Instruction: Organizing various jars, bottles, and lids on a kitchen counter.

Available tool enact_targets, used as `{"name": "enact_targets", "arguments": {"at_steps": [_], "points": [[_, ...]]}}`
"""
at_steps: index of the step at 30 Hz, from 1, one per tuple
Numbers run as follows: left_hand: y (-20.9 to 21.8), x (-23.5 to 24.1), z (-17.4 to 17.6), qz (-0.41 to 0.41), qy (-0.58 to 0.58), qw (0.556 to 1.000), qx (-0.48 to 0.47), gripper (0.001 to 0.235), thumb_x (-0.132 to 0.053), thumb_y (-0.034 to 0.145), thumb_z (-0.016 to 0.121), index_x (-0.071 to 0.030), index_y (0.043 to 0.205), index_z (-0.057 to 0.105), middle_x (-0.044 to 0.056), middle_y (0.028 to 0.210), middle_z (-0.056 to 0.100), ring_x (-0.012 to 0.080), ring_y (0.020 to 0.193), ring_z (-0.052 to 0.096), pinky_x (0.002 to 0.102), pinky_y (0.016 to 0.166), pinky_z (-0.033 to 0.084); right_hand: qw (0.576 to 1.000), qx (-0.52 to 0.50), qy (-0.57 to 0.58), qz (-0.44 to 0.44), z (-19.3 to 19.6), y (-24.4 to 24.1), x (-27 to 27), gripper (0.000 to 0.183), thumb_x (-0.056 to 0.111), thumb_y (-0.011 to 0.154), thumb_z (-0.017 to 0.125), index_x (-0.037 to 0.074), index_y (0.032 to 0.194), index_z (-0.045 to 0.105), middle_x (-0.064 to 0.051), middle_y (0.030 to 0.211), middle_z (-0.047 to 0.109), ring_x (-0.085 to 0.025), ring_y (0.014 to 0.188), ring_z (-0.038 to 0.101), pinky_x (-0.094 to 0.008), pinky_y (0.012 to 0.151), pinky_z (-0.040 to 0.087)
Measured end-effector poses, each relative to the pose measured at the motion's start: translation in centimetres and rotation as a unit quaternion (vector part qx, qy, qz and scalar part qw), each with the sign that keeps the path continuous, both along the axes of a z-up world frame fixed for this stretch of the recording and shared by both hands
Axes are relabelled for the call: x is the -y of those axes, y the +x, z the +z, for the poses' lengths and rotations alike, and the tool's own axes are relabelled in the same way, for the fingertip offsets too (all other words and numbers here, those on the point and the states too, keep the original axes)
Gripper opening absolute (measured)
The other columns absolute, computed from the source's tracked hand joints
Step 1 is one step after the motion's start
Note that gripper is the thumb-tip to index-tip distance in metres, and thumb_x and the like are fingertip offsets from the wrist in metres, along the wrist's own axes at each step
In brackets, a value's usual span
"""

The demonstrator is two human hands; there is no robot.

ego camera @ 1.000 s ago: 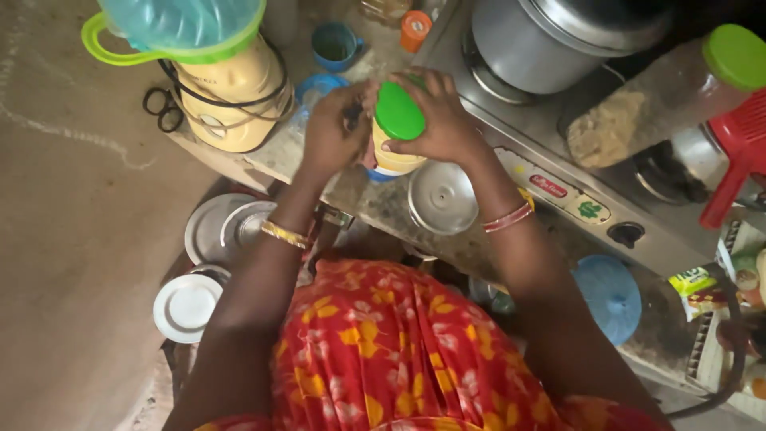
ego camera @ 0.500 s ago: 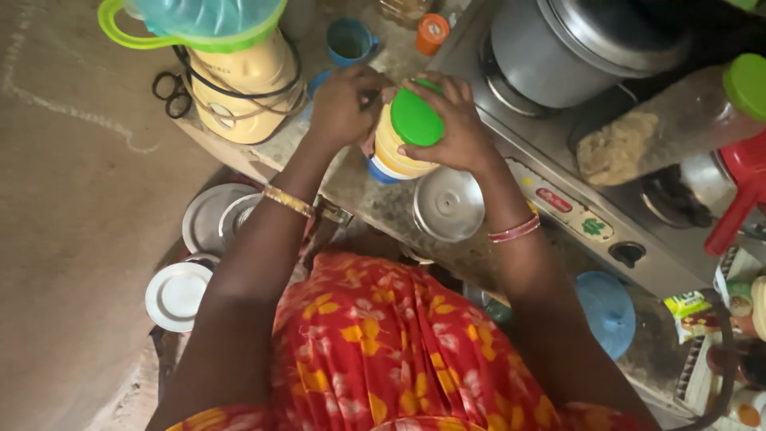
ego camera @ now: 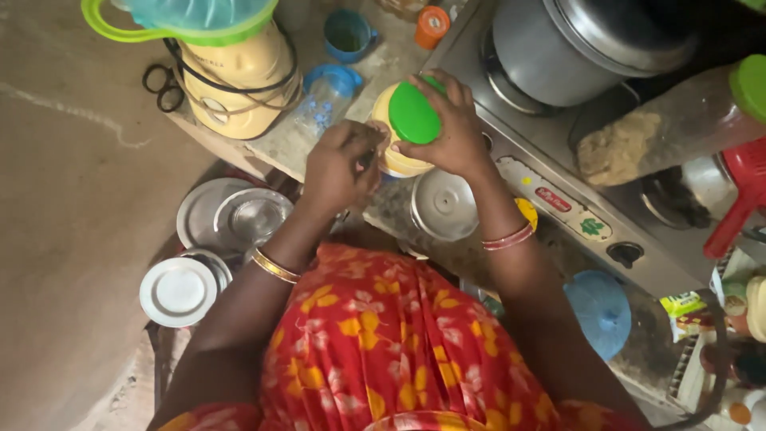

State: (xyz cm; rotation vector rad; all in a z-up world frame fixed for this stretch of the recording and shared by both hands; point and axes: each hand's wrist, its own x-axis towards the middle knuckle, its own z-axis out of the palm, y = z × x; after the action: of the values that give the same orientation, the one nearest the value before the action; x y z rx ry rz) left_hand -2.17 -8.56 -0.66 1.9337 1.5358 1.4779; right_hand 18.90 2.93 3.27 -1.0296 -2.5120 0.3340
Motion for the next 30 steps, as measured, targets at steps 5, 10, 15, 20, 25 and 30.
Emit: {"name": "enact_targets", "arguments": {"at_steps": [5, 10, 15, 20, 25, 30], "points": [[-0.2, -3.2, 0.4, 0.05, 0.008, 0.997, -0.061, 0.034, -0.011, 0.077, 0.075, -0.015, 0.11, 0.076, 0.009, 0.117, 0.068, 0.0362, 0.098, 0.064, 0.044, 0.084, 0.053, 1.0, -0.004, 0.017, 0.023, 0.0, 0.3, -0.3, 0.102, 0.048, 0.07, 0.096, 0.013, 0.154, 0.051, -0.018, 0.153, 0.045, -0.042, 0.14, 0.04, -0.052, 0.117, 0.036], [0.0, -3.6, -0.8, 0.051, 0.007, 0.997, -0.053, 0.034, -0.009, 0.081, 0.073, -0.014, 0.115, 0.075, 0.01, 0.121, 0.068, 0.0365, 0.101, 0.063, 0.044, 0.088, 0.053, 0.999, -0.033, 0.025, -0.003, -0.8, 0.0, -0.1, 0.099, 0.047, 0.069, 0.097, 0.014, 0.151, 0.052, -0.016, 0.151, 0.047, -0.04, 0.139, 0.042, -0.052, 0.117, 0.039], [0.4, -1.3, -1.5, 0.04, 0.038, 0.998, -0.014, 0.021, -0.014, 0.089, 0.074, -0.014, 0.11, 0.075, 0.008, 0.118, 0.068, 0.0335, 0.103, 0.065, 0.043, 0.089, 0.054, 0.999, 0.011, 0.028, -0.036, -1.4, 0.0, -0.2, 0.109, 0.049, 0.064, 0.098, 0.018, 0.156, 0.047, -0.018, 0.153, 0.044, -0.043, 0.137, 0.042, -0.054, 0.113, 0.04], [-0.1, -3.7, -0.2, 0.073, 0.017, 0.997, -0.023, 0.023, -0.011, 0.086, 0.073, -0.013, 0.109, 0.075, 0.008, 0.121, 0.069, 0.0346, 0.101, 0.064, 0.043, 0.086, 0.054, 0.995, 0.091, -0.031, -0.016, 1.7, 0.2, -0.3, 0.121, 0.054, 0.061, 0.098, 0.015, 0.158, 0.036, -0.023, 0.15, 0.036, -0.047, 0.134, 0.039, -0.056, 0.11, 0.036], [0.7, -1.3, -1.2, 0.035, 0.054, 0.996, 0.054, 0.024, -0.011, 0.088, 0.073, -0.015, 0.112, 0.074, 0.006, 0.12, 0.066, 0.0319, 0.111, 0.066, 0.041, 0.093, 0.055, 0.998, 0.038, 0.014, 0.04, 0.5, 0.7, -1.1, 0.119, 0.056, 0.066, 0.096, 0.012, 0.159, 0.035, -0.026, 0.161, 0.03, -0.048, 0.142, 0.034, -0.054, 0.116, 0.032], [0.4, -2.3, 0.0, 0.077, 0.0, 0.997, -0.024, 0.023, -0.012, 0.084, 0.075, -0.015, 0.107, 0.076, 0.006, 0.115, 0.07, 0.0328, 0.1, 0.065, 0.042, 0.086, 0.054, 0.996, 0.083, -0.007, 0.031, 0.8, 0.4, -1.0, 0.12, 0.053, 0.065, 0.094, 0.009, 0.16, 0.035, -0.023, 0.157, 0.038, -0.045, 0.139, 0.036, -0.054, 0.116, 0.033]]}}
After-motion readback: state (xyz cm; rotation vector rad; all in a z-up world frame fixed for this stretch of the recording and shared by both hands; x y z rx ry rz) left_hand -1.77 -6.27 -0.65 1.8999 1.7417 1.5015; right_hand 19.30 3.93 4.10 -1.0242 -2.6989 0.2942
